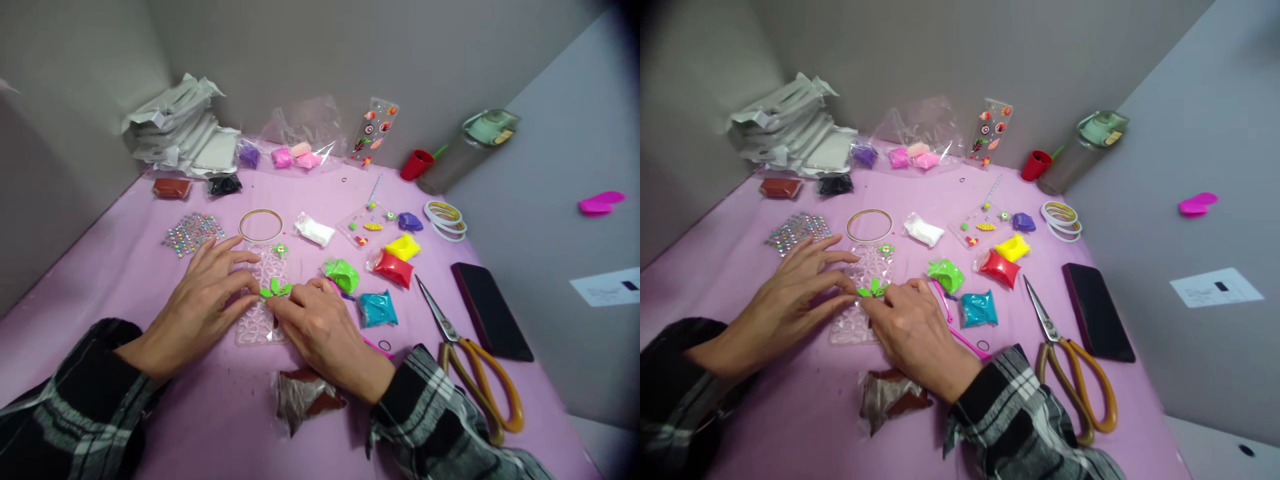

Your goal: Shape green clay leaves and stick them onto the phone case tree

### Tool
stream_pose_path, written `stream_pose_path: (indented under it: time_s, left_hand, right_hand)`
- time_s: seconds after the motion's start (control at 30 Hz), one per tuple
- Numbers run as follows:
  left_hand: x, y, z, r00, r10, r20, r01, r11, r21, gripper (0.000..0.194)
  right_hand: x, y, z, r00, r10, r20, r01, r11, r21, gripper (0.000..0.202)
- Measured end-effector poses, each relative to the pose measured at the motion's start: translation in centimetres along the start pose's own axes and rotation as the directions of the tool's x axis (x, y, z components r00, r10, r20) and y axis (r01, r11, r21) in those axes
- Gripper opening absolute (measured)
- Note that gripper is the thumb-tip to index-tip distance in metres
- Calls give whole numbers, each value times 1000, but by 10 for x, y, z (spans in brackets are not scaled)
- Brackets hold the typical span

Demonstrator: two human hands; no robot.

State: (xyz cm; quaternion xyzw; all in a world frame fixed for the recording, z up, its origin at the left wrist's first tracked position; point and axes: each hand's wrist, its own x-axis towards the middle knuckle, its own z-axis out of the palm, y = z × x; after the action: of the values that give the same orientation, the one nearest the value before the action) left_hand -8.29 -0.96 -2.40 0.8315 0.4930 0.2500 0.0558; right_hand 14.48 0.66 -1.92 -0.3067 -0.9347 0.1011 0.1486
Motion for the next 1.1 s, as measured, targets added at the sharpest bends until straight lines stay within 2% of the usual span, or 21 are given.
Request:
stream_pose_path:
  time_s: [0.33, 0.6, 0.87, 1.1]
  left_hand:
    - [0, -1, 0, 1000, -23, -14, 23, 1000, -17, 8]
    - [0, 1, -2, 999, -28, -39, 28, 999, -22, 8]
    - [0, 4, -3, 999, -29, -36, 29, 999, -13, 8]
    - [0, 4, -4, 999, -29, -43, 29, 1000, -6, 9]
  right_hand:
    - [2, -2, 0, 999, -30, 43, 32, 998, -52, 25]
    - [-1, 4, 1, 999, 12, -52, -13, 1000, -19, 24]
    - [-1, 4, 1, 1000, -16, -7, 15, 999, -51, 21]
    - [-2, 5, 2, 999, -5, -53, 4, 1000, -24, 23]
